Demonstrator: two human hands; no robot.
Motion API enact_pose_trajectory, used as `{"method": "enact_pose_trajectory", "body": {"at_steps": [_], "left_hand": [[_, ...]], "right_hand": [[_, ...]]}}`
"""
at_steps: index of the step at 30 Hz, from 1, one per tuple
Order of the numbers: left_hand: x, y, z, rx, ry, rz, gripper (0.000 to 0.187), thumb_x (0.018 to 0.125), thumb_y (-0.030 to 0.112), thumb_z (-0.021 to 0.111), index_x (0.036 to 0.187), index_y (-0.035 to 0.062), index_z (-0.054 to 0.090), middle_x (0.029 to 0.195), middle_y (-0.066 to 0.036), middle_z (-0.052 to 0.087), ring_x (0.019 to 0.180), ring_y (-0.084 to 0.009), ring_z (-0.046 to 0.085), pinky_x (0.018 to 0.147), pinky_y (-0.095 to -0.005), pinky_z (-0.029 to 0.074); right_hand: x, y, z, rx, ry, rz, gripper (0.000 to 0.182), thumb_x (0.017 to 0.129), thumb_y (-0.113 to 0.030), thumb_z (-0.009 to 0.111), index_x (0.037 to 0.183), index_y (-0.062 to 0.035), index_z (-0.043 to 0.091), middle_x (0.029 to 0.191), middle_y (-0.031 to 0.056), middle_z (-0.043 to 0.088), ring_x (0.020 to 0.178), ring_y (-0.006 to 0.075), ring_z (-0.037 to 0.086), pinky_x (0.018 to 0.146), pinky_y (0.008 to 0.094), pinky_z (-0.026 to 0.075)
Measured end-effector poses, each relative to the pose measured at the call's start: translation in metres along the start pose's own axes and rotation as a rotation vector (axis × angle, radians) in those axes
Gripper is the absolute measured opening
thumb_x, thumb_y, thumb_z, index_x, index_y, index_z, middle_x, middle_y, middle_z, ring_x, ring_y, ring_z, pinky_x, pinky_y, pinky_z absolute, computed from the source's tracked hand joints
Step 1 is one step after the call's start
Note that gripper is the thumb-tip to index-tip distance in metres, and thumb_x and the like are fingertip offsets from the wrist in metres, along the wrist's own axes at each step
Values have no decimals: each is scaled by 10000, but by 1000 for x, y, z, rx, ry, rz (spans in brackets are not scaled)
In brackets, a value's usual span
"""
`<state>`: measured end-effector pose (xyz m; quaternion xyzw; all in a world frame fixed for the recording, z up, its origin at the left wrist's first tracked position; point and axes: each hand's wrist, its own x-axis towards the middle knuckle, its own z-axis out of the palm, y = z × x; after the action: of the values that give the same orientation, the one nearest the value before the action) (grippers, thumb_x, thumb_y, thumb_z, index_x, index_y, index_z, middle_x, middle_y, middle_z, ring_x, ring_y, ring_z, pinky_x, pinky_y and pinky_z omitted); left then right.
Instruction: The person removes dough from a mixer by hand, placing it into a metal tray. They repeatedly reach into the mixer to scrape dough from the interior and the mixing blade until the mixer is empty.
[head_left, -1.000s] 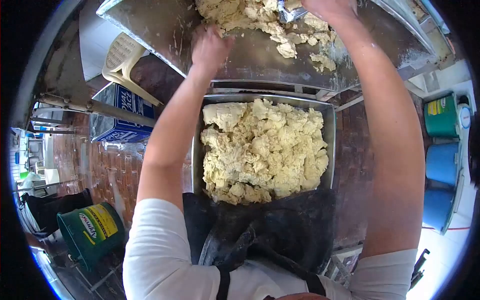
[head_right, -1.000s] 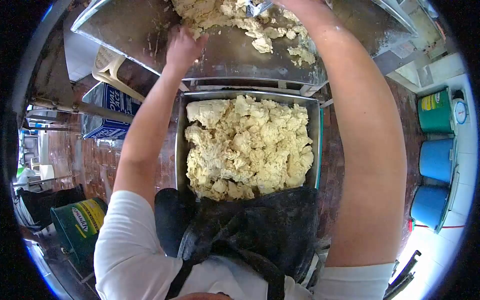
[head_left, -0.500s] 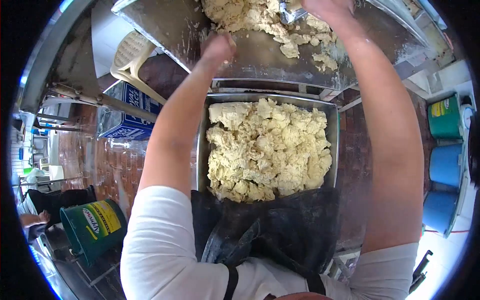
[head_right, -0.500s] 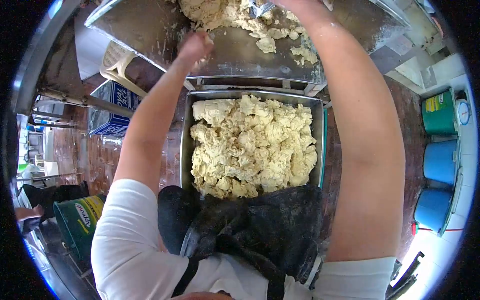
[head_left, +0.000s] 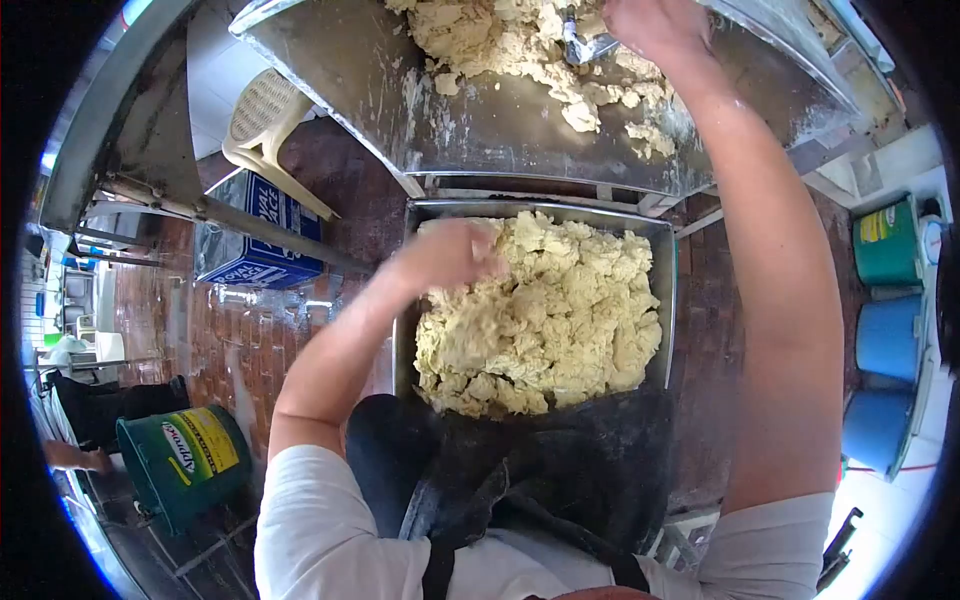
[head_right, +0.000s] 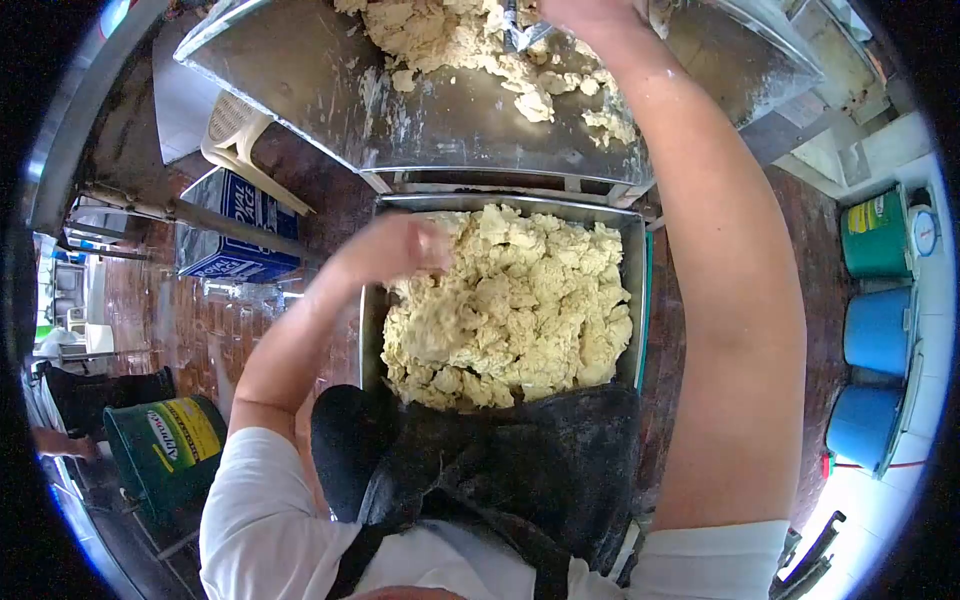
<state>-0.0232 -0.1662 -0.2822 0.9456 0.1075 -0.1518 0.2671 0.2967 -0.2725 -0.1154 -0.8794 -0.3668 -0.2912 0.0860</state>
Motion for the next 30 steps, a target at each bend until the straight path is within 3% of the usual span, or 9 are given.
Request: {"method": "enact_pose_trajectory", "body": {"at_steps": [3, 4, 6, 9, 14, 21, 23, 26, 30], "left_hand": [[77, -22, -68, 117, 823, 22, 737, 886, 480, 787, 1418, 13, 580, 1114, -290, 713, 1038, -358, 724, 890, -492, 574], [91, -7, -103, 99, 908, -51, 720, 861, 424, 802, 1417, 33, 564, 1426, -233, 555, 1242, -414, 608, 1020, -498, 532], [171, -48, -131, 108, 1105, 2, 647, 851, 386, 801, 1399, 114, 590, 1384, -173, 569, 1239, -404, 597, 1027, -527, 513], [182, -2, -160, 390, 1038, -305, 1013, 847, 614, 743, 1644, 195, 280, 1632, -213, 363, 1537, -420, 248, 1247, -525, 271], [226, -47, -172, 500, 887, -222, 925, 873, 531, 744, 1620, 179, 328, 1613, -237, 380, 1483, -454, 347, 1220, -538, 320], [218, -27, -173, 277, 726, -389, 813, 897, 244, 773, 1601, 180, 372, 1586, -219, 431, 1455, -443, 413, 1146, -591, 414], [192, -18, -158, 400, 919, -286, 579, 824, 333, 805, 1354, 188, 624, 1362, -135, 579, 1222, -412, 606, 1018, -551, 513], [226, -63, -130, 422, 978, -246, 655, 854, 316, 785, 1451, 190, 548, 1317, -251, 605, 1212, -433, 611, 967, -514, 545], [216, -79, -106, 270, 957, -135, 691, 837, 347, 798, 1463, 238, 525, 1303, -232, 608, 1224, -417, 607, 978, -529, 543]], "right_hand": [[5, 2, 8, -49, -152, 70, 273, 904, -234, 640, 1009, -6, 749, 1030, 229, 729, 964, 399, 700, 785, 576, 533], [6, 6, 18, -92, -112, 48, 261, 898, -237, 646, 983, -14, 753, 1000, 214, 731, 935, 389, 700, 762, 574, 526], [7, 20, 39, -91, -78, -25, 251, 891, -243, 648, 962, -30, 759, 979, 199, 734, 920, 385, 698, 746, 572, 521], [14, 15, 25, -123, -300, 1, 239, 873, -254, 644, 924, -62, 776, 955, 172, 747, 920, 383, 699, 746, 559, 523], [-15, 9, 9, -101, 114, -233, 258, 863, -262, 642, 963, -71, 783, 1080, 183, 749, 996, 386, 693, 841, 551, 522], [-5, 6, 4, -39, -152, -89, 310, 860, -270, 646, 1063, -88, 792, 1094, 191, 742, 1025, 398, 687, 884, 552, 517], [-6, 5, 5, -58, 144, -136, 292, 883, -269, 628, 1037, -87, 798, 1079, 196, 741, 999, 385, 691, 866, 550, 520], [-4, -5, -21, -57, -345, 64, 287, 909, -292, 625, 975, -65, 788, 1065, 204, 739, 983, 385, 695, 840, 546, 529], [2, 7, 0, -4, -286, 14, 304, 923, -314, 634, 951, -46, 775, 1033, 202, 742, 958, 383, 700, 807, 542, 535]]}}
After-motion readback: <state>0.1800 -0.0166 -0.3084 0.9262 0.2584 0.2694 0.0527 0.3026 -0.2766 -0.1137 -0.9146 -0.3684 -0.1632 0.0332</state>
